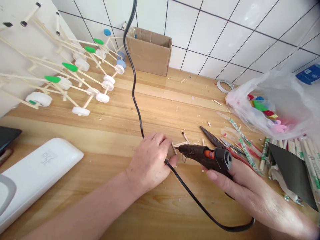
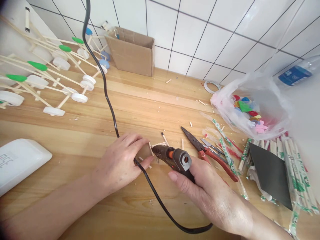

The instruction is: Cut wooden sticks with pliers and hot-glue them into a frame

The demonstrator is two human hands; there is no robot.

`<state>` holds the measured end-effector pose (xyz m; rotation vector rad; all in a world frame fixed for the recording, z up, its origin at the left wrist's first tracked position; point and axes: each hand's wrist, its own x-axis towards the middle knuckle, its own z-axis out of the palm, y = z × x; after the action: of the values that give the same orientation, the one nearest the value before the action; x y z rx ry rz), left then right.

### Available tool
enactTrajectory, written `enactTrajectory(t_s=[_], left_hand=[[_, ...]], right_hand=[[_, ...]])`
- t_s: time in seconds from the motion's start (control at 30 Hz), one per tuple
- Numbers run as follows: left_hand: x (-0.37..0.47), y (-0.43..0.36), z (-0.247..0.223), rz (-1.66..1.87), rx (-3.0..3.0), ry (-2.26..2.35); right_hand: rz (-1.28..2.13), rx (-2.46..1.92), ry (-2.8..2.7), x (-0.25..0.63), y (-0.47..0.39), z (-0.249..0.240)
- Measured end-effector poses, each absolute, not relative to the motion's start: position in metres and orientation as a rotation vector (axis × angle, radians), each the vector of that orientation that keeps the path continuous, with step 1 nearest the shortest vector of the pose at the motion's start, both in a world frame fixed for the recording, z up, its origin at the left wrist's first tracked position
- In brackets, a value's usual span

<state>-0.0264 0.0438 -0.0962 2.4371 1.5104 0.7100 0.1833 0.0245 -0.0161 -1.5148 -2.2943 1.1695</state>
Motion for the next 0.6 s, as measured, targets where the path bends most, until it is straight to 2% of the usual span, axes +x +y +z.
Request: enactTrajectory(t_s=[0.6], left_hand=[[-0.0259,0.0438,-0.0968,0.705,2.433,1.513]], right_hand=[[1.143,-1.554,-2.309,0.1793,0.0292,-0.0129]])
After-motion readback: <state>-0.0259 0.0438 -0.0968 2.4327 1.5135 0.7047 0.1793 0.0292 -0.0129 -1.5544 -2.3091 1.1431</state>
